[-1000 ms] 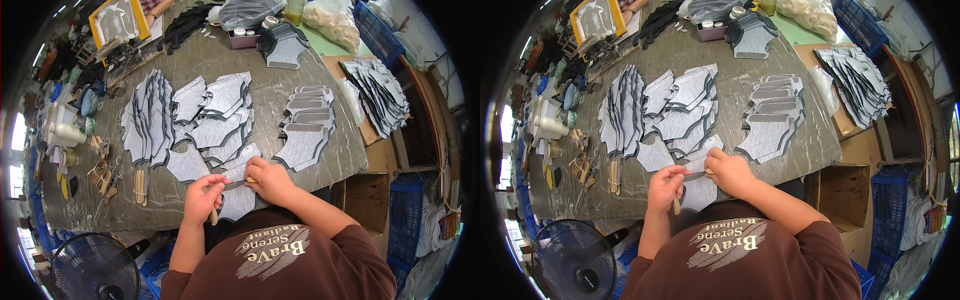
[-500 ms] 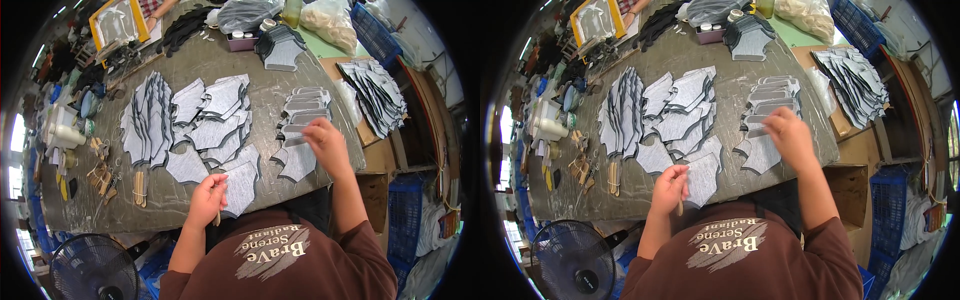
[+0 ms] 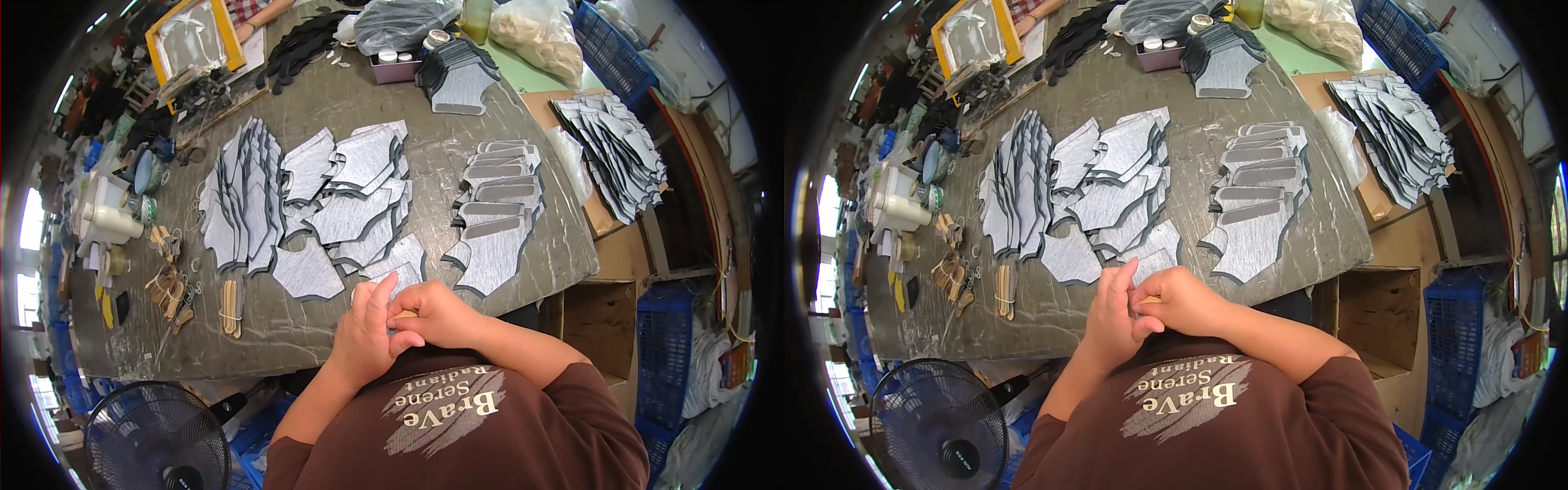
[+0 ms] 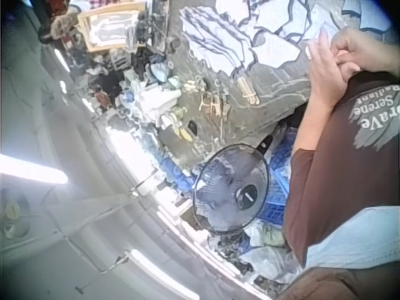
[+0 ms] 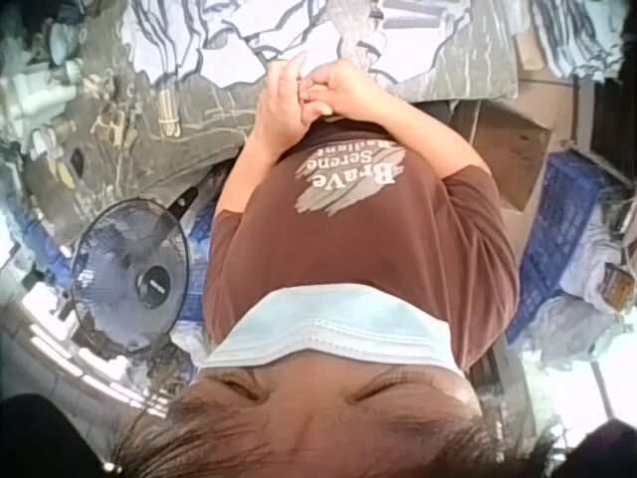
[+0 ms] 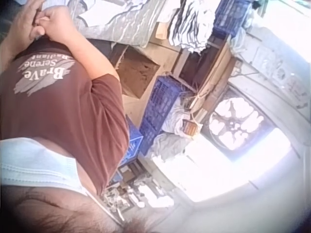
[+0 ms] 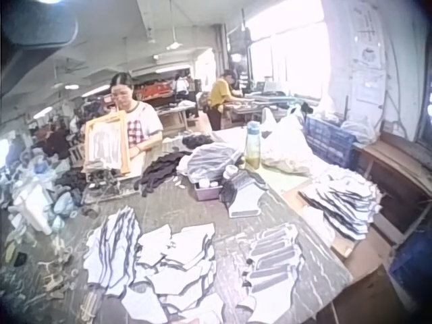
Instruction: Applying adhesive to the edges of cut fabric shoe components using a small brush/stick.
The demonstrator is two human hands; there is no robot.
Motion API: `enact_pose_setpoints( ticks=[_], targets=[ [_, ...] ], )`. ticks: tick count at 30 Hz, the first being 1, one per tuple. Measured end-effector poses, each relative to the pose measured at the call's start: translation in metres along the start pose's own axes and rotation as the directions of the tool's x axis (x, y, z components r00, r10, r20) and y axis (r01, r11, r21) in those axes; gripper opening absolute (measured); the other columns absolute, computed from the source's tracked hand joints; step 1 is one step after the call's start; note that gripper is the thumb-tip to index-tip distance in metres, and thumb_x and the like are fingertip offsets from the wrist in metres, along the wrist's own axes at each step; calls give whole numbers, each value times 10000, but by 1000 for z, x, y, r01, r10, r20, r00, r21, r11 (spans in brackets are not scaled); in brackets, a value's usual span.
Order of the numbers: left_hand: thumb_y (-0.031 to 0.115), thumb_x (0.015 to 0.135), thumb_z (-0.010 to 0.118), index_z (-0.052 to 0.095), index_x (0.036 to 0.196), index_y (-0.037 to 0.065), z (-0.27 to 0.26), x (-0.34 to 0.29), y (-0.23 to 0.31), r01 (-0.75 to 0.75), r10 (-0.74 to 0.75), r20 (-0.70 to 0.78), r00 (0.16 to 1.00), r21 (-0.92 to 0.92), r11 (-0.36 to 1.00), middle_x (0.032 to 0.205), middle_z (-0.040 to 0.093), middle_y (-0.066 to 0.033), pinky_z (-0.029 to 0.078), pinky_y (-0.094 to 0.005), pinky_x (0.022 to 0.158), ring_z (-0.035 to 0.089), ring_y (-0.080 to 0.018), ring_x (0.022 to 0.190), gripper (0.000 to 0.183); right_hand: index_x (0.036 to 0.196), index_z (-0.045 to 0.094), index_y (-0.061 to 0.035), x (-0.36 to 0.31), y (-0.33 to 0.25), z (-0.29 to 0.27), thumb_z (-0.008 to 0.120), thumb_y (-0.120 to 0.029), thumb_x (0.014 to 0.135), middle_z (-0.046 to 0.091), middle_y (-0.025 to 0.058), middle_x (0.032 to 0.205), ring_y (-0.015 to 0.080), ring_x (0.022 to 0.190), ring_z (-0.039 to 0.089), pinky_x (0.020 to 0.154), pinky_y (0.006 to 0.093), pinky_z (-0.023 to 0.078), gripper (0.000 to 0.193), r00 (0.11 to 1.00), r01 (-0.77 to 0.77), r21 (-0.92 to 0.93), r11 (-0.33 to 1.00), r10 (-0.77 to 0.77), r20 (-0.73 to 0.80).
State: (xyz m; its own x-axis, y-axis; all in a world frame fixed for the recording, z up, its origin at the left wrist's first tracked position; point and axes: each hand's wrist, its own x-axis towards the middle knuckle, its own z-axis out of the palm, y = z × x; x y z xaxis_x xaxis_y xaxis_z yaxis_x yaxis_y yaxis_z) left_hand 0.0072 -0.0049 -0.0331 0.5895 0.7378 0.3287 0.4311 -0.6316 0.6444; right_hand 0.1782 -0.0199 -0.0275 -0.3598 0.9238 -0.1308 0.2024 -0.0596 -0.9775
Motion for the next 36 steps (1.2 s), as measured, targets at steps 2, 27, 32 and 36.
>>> enact_pose_setpoints(
  ticks=[2,27,32,36],
  targets=[
    [628,753,576,346,1354,33,1,1,0,-13,13,-8,1000,3,1000,986,480,-130,491,-360,572,557,-271,756,876,846,687,13,-1,3,1,654,-80,776,678,121,766,165,675,627,634,291,490,121,999,-29,73,997,30,-12],
    [536,827,578,376,1321,29,2,3,-11,-42,49,23,999,-249,968,1082,485,-153,496,-345,649,575,-301,801,735,812,663,-12,-2,20,11,642,-83,810,653,21,748,64,664,560,616,230,458,74,994,-106,379,919,104,27],
    [110,881,606,541,1162,14,-7,1,-11,245,-267,51,962,-586,772,1020,533,-84,453,-250,653,524,-140,743,304,848,517,-79,-2,20,8,521,-73,893,442,-51,606,28,532,384,475,198,282,46,976,-218,765,607,123,181],
    [-15,742,693,652,939,55,-11,5,-15,-1,-10,-28,1000,-369,930,917,555,-78,433,-248,594,533,-154,705,212,840,506,-78,-2,25,10,422,-74,924,497,-8,633,47,486,331,427,226,278,118,979,-200,773,602,94,181]
  ],
)
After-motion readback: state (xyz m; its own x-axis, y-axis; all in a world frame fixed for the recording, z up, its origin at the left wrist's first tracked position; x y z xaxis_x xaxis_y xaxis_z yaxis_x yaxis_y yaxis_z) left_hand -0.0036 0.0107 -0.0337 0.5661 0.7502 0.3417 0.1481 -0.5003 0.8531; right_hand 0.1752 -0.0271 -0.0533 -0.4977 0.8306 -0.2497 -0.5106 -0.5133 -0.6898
